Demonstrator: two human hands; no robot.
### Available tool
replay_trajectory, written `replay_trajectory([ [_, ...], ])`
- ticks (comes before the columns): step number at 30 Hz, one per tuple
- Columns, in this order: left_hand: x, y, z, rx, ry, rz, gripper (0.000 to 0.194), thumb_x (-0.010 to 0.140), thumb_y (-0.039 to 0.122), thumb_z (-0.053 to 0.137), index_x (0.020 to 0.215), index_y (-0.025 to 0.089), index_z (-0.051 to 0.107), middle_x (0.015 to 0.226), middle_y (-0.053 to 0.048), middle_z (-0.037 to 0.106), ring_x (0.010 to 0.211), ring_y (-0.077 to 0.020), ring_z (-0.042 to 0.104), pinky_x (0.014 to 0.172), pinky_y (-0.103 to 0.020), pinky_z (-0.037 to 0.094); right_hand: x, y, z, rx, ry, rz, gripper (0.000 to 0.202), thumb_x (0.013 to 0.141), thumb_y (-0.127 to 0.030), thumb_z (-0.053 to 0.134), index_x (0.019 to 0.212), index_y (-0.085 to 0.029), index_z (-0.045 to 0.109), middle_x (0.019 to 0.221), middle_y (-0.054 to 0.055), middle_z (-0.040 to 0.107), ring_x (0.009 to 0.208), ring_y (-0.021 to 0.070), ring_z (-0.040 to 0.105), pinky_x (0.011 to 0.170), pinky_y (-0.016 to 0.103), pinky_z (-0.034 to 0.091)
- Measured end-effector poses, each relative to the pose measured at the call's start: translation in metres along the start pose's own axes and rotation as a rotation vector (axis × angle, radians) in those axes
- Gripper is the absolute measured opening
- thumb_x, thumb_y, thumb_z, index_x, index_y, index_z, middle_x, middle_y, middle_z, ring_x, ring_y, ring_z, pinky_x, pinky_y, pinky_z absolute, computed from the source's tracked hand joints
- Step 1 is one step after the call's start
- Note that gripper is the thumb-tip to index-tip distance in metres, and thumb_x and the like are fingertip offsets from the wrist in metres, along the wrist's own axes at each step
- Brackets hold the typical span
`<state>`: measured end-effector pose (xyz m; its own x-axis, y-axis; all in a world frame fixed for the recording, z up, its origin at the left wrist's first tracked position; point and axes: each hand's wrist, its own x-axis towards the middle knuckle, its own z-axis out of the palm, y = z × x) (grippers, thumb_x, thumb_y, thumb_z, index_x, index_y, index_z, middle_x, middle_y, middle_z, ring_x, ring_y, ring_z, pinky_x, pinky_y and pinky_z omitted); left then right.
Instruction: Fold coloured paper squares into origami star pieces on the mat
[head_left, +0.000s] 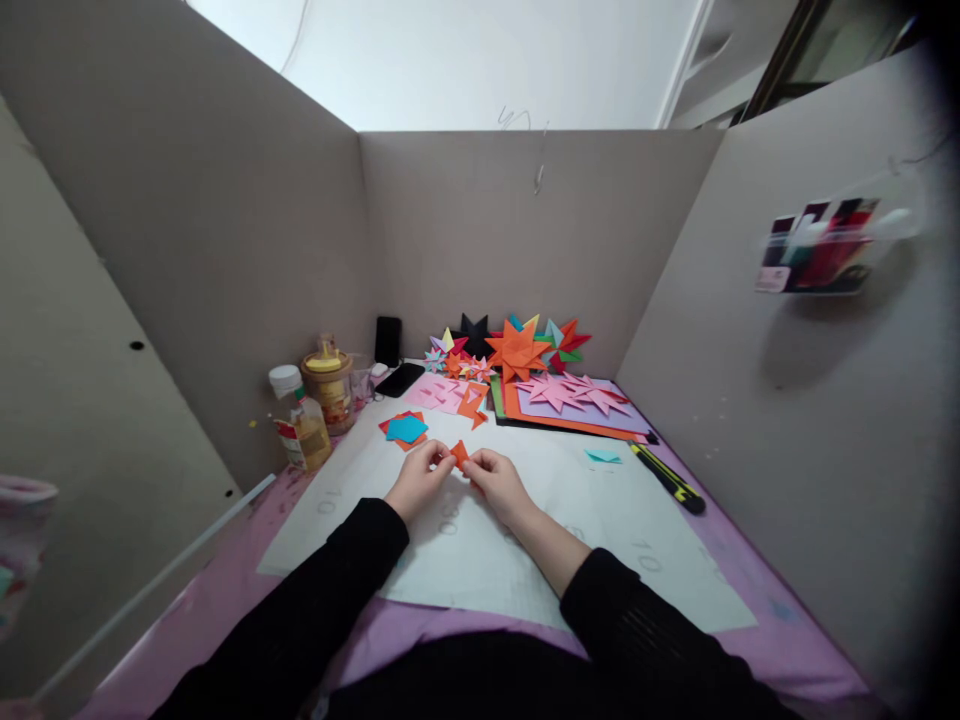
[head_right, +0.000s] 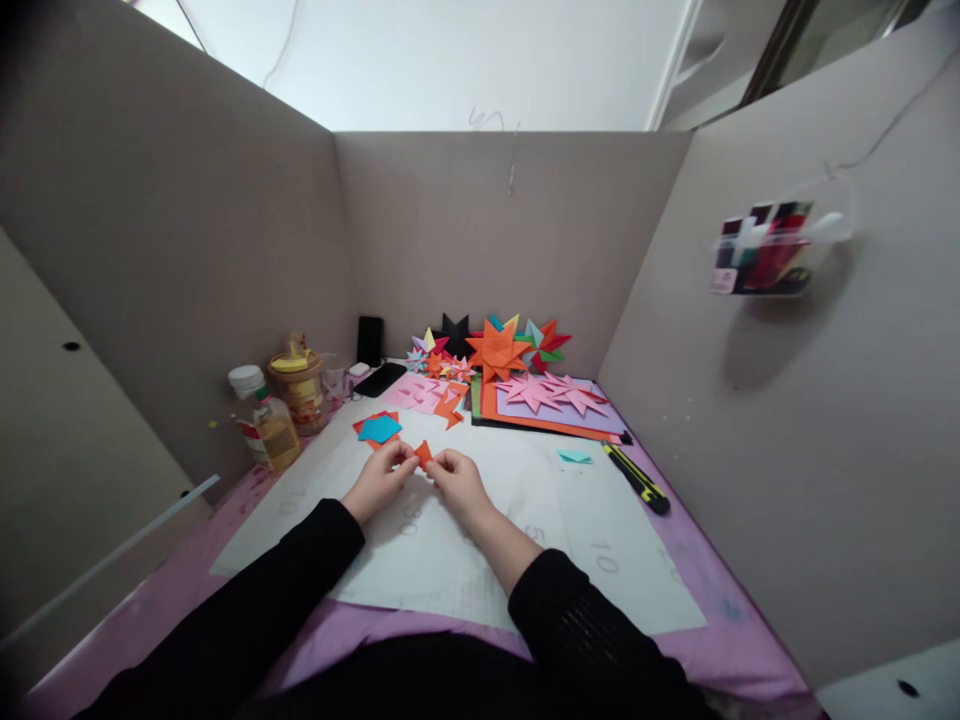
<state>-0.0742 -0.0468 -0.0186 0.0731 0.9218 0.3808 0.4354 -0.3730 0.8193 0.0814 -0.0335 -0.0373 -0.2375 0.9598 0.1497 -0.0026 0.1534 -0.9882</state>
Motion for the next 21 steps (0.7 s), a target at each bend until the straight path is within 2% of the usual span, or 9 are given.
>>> replay_trajectory([
  [12, -0.0006, -0.0025, 0.0023, -0.111, -0.051, -0.071, 0.015, 0.077, 0.029, 0.050, 0.069, 0.016, 0.048, 0.063, 0.002, 0.051, 0.056, -0.0099, 0.046, 0.050, -0.020, 0.037, -0.0020, -0.0060, 0.0013, -0.023, 0.034, 0.015, 0.026, 0.071, -0.039, 0.058, 0.062, -0.015, 0.054, 0.048, -0.004, 0.047, 0.042, 0.0078, 0.037, 0.041, 0.021, 0.027],
  [16, -0.0001, -0.0027, 0.0038, -0.145, -0.029, -0.070, 0.015, 0.075, 0.028, 0.053, 0.068, 0.016, 0.047, 0.063, 0.003, 0.051, 0.058, -0.0101, 0.048, 0.053, -0.021, 0.037, -0.0025, -0.0076, 0.0014, -0.084, 0.044, -0.009, 0.023, 0.073, -0.036, 0.055, 0.062, -0.016, 0.053, 0.048, -0.005, 0.045, 0.044, 0.0081, 0.037, 0.043, 0.021, 0.028],
  [18, 0.0004, -0.0030, 0.0050, -0.204, -0.009, -0.078, 0.014, 0.073, 0.027, 0.056, 0.073, 0.017, 0.045, 0.065, 0.003, 0.053, 0.060, -0.0103, 0.051, 0.056, -0.022, 0.038, -0.0020, -0.0069, 0.0015, -0.112, 0.046, -0.025, 0.022, 0.074, -0.034, 0.054, 0.062, -0.016, 0.053, 0.049, -0.005, 0.045, 0.045, 0.0083, 0.037, 0.044, 0.021, 0.028],
  [21, 0.0005, -0.0027, 0.0066, -0.320, -0.017, -0.127, 0.025, 0.072, 0.026, 0.059, 0.088, 0.019, 0.041, 0.071, 0.002, 0.057, 0.064, -0.0110, 0.055, 0.059, -0.023, 0.040, -0.0017, -0.0059, 0.0019, -0.152, 0.037, -0.052, 0.020, 0.075, -0.032, 0.052, 0.063, -0.016, 0.052, 0.050, -0.005, 0.046, 0.046, 0.0089, 0.038, 0.046, 0.021, 0.030],
])
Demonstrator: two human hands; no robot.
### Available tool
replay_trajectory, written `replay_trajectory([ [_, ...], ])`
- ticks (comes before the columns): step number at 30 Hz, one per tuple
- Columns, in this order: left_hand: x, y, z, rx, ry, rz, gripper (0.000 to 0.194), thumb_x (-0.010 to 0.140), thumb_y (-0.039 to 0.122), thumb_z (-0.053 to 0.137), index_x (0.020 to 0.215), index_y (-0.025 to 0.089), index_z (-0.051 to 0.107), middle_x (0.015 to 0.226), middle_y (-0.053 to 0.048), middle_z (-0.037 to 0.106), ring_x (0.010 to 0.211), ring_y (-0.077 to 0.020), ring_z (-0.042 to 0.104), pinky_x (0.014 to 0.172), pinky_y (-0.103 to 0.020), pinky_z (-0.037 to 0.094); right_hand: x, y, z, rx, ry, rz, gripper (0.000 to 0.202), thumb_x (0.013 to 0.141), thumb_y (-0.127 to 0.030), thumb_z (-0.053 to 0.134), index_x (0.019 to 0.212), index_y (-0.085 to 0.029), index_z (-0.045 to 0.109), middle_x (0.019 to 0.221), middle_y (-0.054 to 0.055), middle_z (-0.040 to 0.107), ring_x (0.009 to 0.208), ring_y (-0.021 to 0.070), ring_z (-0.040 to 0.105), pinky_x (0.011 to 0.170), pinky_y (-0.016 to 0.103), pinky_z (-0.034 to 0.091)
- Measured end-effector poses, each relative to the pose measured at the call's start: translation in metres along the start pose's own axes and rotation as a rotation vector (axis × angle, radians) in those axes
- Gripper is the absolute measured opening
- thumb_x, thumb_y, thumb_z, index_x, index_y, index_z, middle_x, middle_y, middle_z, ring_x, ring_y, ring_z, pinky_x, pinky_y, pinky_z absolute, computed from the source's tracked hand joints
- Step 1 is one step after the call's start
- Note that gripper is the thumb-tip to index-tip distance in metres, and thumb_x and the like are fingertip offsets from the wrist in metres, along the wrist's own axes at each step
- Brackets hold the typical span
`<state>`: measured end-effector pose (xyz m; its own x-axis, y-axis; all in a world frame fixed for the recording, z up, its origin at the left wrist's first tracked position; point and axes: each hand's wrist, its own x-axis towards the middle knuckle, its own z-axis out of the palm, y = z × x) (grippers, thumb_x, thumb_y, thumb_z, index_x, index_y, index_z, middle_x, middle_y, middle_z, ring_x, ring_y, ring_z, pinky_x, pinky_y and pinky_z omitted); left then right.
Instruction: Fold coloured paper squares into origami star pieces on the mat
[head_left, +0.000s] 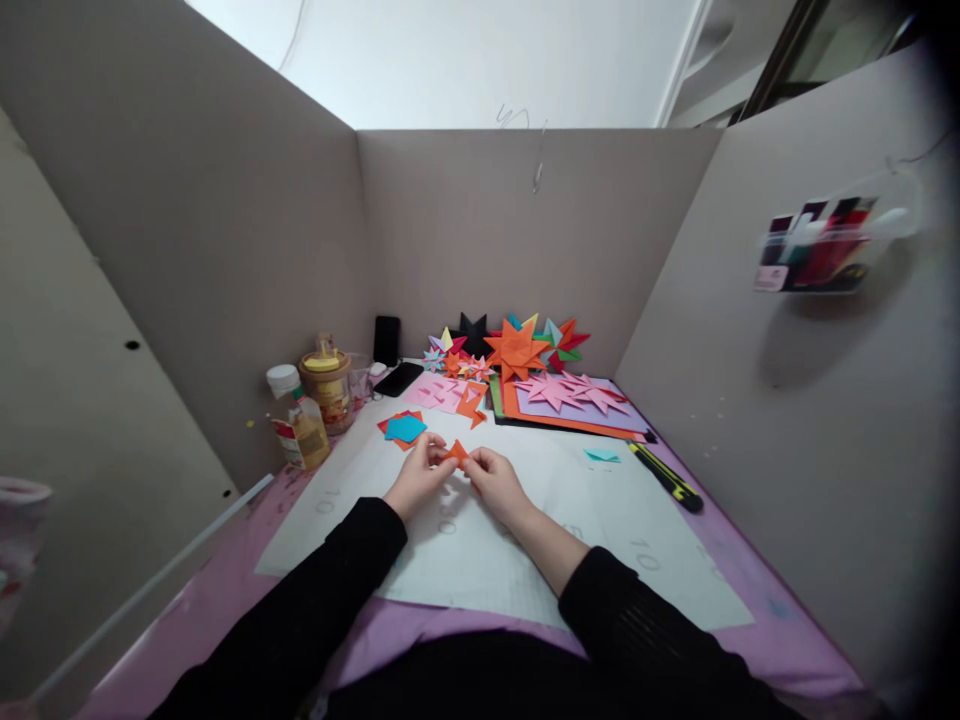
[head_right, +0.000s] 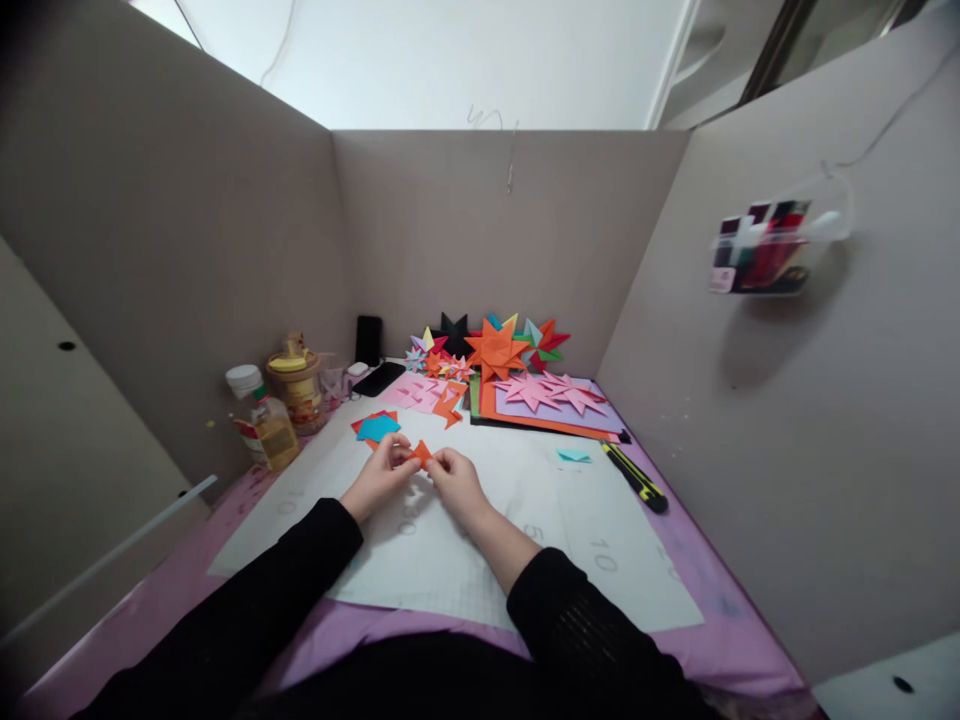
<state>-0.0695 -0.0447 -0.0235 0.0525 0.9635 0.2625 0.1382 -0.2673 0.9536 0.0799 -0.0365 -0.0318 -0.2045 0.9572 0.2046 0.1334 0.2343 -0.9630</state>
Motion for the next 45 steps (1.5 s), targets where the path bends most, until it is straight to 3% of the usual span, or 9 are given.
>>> replay_trajectory([
  [4, -0.001, 0.001, 0.001, -0.029, -0.008, -0.029, 0.033, 0.071, 0.025, 0.061, 0.096, 0.020, 0.039, 0.069, 0.003, 0.057, 0.062, -0.0105, 0.055, 0.059, -0.022, 0.039, -0.002, -0.002, 0.001, -0.079, 0.003, -0.040, 0.018, 0.075, -0.029, 0.050, 0.063, -0.016, 0.051, 0.053, -0.004, 0.046, 0.051, 0.0099, 0.040, 0.050, 0.021, 0.031],
  [24, -0.002, 0.004, 0.000, 0.090, 0.036, 0.032, 0.029, 0.073, 0.026, 0.057, 0.094, 0.019, 0.038, 0.068, 0.004, 0.056, 0.062, -0.0105, 0.055, 0.060, -0.022, 0.040, 0.000, 0.002, 0.003, -0.233, -0.026, -0.088, 0.020, 0.075, -0.031, 0.048, 0.060, -0.018, 0.048, 0.055, -0.003, 0.047, 0.055, 0.0113, 0.041, 0.052, 0.022, 0.030],
  [31, -0.003, 0.002, -0.002, 0.177, -0.028, 0.072, 0.031, 0.073, 0.023, 0.056, 0.099, 0.019, 0.040, 0.066, 0.004, 0.055, 0.059, -0.0106, 0.053, 0.059, -0.023, 0.040, 0.001, 0.007, 0.002, -0.229, -0.041, -0.083, 0.016, 0.074, -0.029, 0.047, 0.062, -0.017, 0.049, 0.058, -0.003, 0.049, 0.057, 0.0120, 0.043, 0.053, 0.022, 0.031],
  [41, 0.002, 0.000, -0.018, 0.321, 0.075, 0.056, 0.025, 0.072, 0.024, 0.057, 0.090, 0.019, 0.041, 0.063, 0.004, 0.058, 0.062, -0.0134, 0.056, 0.065, -0.027, 0.040, 0.005, 0.005, -0.008, -0.244, 0.024, -0.031, 0.016, 0.073, -0.028, 0.048, 0.061, -0.017, 0.049, 0.056, -0.003, 0.048, 0.056, 0.0119, 0.043, 0.053, 0.022, 0.031],
  [45, 0.006, -0.002, -0.019, 0.199, 0.108, 0.043, 0.032, 0.072, 0.027, 0.056, 0.099, 0.018, 0.042, 0.069, 0.002, 0.057, 0.068, -0.0136, 0.056, 0.069, -0.028, 0.042, 0.007, 0.006, -0.014, -0.193, 0.033, -0.019, 0.016, 0.072, -0.029, 0.048, 0.061, -0.017, 0.048, 0.054, -0.004, 0.046, 0.053, 0.0113, 0.040, 0.051, 0.022, 0.030],
])
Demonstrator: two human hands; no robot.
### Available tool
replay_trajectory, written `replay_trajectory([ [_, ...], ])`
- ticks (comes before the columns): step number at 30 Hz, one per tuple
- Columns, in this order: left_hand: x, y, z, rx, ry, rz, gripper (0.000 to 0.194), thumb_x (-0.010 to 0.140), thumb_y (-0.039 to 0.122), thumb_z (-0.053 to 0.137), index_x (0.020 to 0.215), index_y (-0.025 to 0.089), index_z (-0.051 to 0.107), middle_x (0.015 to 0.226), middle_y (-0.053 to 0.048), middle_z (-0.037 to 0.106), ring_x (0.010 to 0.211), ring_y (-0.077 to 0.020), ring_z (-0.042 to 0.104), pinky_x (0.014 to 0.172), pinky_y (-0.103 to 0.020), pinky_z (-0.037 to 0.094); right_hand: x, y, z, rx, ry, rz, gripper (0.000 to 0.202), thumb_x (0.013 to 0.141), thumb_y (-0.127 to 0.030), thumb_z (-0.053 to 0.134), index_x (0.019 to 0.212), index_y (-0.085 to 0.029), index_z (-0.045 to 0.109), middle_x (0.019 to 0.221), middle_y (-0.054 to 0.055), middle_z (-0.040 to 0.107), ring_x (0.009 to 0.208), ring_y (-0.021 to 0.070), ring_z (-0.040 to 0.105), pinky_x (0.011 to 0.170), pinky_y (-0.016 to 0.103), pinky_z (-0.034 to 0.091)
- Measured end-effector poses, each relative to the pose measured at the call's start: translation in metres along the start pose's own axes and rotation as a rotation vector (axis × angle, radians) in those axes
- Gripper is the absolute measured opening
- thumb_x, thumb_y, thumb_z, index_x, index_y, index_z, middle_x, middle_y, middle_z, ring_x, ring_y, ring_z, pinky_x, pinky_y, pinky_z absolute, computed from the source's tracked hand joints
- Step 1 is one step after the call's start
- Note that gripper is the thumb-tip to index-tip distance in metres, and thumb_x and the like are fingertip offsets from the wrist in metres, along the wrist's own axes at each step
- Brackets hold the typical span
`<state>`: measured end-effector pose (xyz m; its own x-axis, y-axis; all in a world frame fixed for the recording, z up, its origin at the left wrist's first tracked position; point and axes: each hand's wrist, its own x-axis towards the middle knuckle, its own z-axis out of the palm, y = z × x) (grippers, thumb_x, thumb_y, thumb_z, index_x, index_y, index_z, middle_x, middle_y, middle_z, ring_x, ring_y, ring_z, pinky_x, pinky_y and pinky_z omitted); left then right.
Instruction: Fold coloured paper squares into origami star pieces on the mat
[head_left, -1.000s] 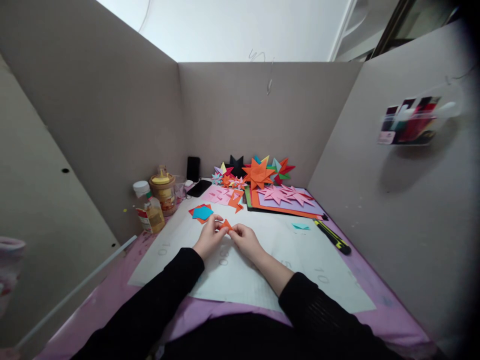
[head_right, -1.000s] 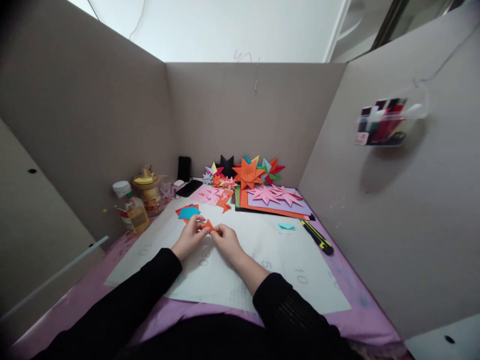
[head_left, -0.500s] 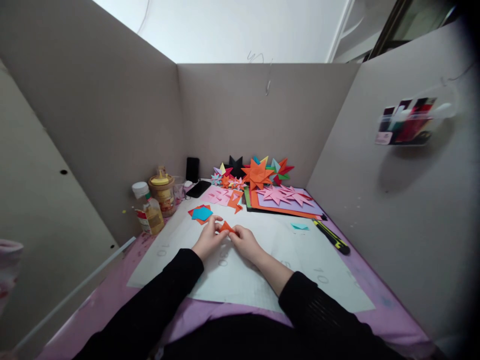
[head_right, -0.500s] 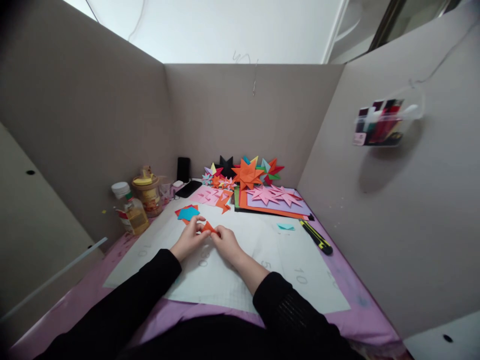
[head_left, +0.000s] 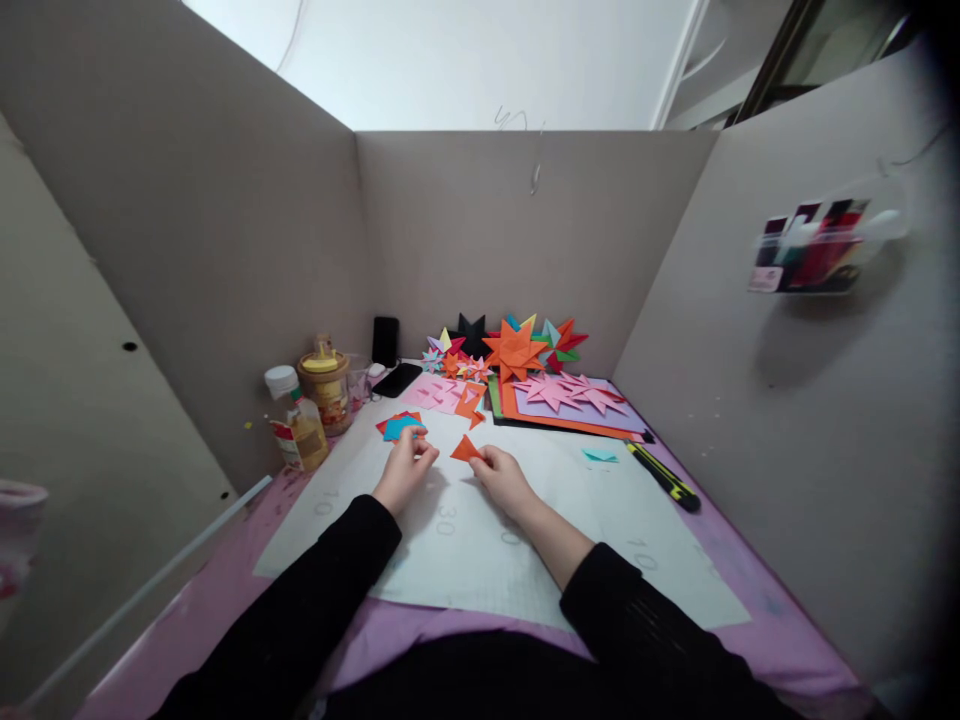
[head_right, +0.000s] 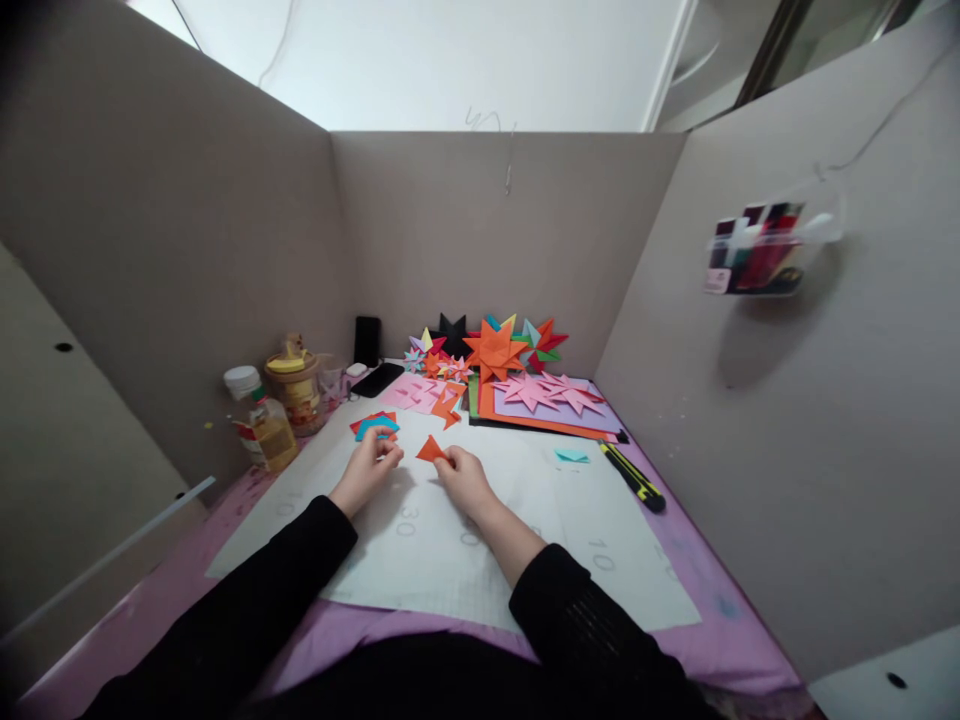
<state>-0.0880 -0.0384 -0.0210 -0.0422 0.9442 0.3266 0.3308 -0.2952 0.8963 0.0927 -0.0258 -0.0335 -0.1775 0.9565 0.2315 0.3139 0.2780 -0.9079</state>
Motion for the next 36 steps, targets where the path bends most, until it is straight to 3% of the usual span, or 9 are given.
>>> replay_trajectory([
  [3, -0.003, 0.005, 0.008, -0.059, -0.110, -0.007, 0.034, 0.070, 0.031, 0.060, 0.098, 0.016, 0.048, 0.085, -0.003, 0.058, 0.077, -0.0150, 0.056, 0.067, -0.027, 0.043, -0.001, -0.002, 0.003, 0.020, -0.053, -0.021, 0.015, 0.072, -0.028, 0.049, 0.061, -0.017, 0.049, 0.055, -0.004, 0.047, 0.054, 0.0109, 0.041, 0.051, 0.021, 0.031],
  [6, -0.007, 0.010, 0.013, 0.010, -0.203, 0.015, 0.021, 0.070, 0.034, 0.059, 0.075, 0.014, 0.056, 0.071, -0.001, 0.057, 0.067, -0.0137, 0.053, 0.062, -0.025, 0.041, -0.004, -0.006, 0.007, 0.029, -0.109, -0.039, 0.016, 0.071, -0.029, 0.052, 0.060, -0.017, 0.049, 0.055, -0.004, 0.046, 0.054, 0.0102, 0.040, 0.050, 0.021, 0.030],
  [9, -0.008, 0.011, 0.013, 0.032, -0.183, -0.008, 0.027, 0.071, 0.038, 0.058, 0.059, 0.014, 0.053, 0.056, 0.002, 0.048, 0.055, -0.0106, 0.045, 0.050, -0.022, 0.034, -0.006, -0.008, 0.010, 0.064, -0.115, -0.022, 0.020, 0.071, -0.032, 0.053, 0.059, -0.017, 0.049, 0.052, -0.005, 0.044, 0.050, 0.0090, 0.037, 0.048, 0.021, 0.028],
  [13, -0.007, 0.010, 0.010, -0.043, -0.190, -0.081, 0.031, 0.070, 0.041, 0.059, 0.058, 0.013, 0.051, 0.051, 0.004, 0.044, 0.048, -0.0080, 0.039, 0.044, -0.020, 0.028, -0.007, -0.010, 0.007, 0.145, -0.120, 0.024, 0.022, 0.070, -0.034, 0.056, 0.059, -0.016, 0.050, 0.051, -0.005, 0.045, 0.047, 0.0079, 0.036, 0.046, 0.021, 0.027],
  [21, -0.002, 0.006, -0.001, -0.113, -0.108, -0.150, 0.033, 0.070, 0.045, 0.058, 0.067, 0.012, 0.058, 0.056, 0.001, 0.050, 0.050, -0.0095, 0.043, 0.045, -0.020, 0.032, -0.004, -0.008, -0.008, 0.233, -0.084, 0.075, 0.016, 0.068, -0.030, 0.057, 0.062, -0.016, 0.055, 0.049, -0.005, 0.047, 0.045, 0.0079, 0.038, 0.045, 0.020, 0.030],
  [26, -0.006, 0.008, 0.006, -0.086, -0.158, -0.136, 0.032, 0.070, 0.044, 0.058, 0.067, 0.012, 0.058, 0.054, 0.003, 0.048, 0.047, -0.0081, 0.040, 0.044, -0.020, 0.030, -0.004, -0.010, 0.002, 0.254, -0.080, 0.035, 0.019, 0.071, -0.034, 0.056, 0.072, -0.015, 0.058, 0.054, -0.003, 0.050, 0.048, 0.0089, 0.041, 0.047, 0.021, 0.032],
  [29, -0.007, 0.012, 0.008, -0.028, -0.147, -0.085, 0.030, 0.070, 0.041, 0.059, 0.059, 0.013, 0.054, 0.052, 0.003, 0.046, 0.048, -0.0088, 0.041, 0.046, -0.021, 0.030, -0.004, -0.010, 0.006, 0.201, -0.097, 0.009, 0.018, 0.071, -0.032, 0.056, 0.066, -0.015, 0.057, 0.055, -0.003, 0.052, 0.051, 0.0096, 0.043, 0.050, 0.021, 0.034],
  [34, -0.007, 0.051, 0.001, -0.044, 0.078, 0.008, 0.027, 0.072, 0.043, 0.056, 0.065, 0.016, 0.054, 0.066, -0.002, 0.055, 0.065, -0.0146, 0.051, 0.058, -0.026, 0.039, -0.004, -0.012, 0.001, 0.154, -0.024, 0.029, 0.018, 0.073, -0.030, 0.052, 0.062, -0.016, 0.053, 0.054, -0.003, 0.049, 0.051, 0.0099, 0.041, 0.052, 0.022, 0.033],
  [36, -0.023, 0.081, 0.003, -0.144, 0.046, 0.043, 0.030, 0.072, 0.048, 0.056, 0.070, 0.018, 0.055, 0.071, -0.004, 0.057, 0.068, -0.0168, 0.053, 0.059, -0.029, 0.042, -0.004, -0.013, -0.001, 0.175, -0.005, 0.049, 0.018, 0.072, -0.030, 0.052, 0.061, -0.016, 0.051, 0.053, -0.004, 0.047, 0.051, 0.0103, 0.040, 0.051, 0.023, 0.033],
])
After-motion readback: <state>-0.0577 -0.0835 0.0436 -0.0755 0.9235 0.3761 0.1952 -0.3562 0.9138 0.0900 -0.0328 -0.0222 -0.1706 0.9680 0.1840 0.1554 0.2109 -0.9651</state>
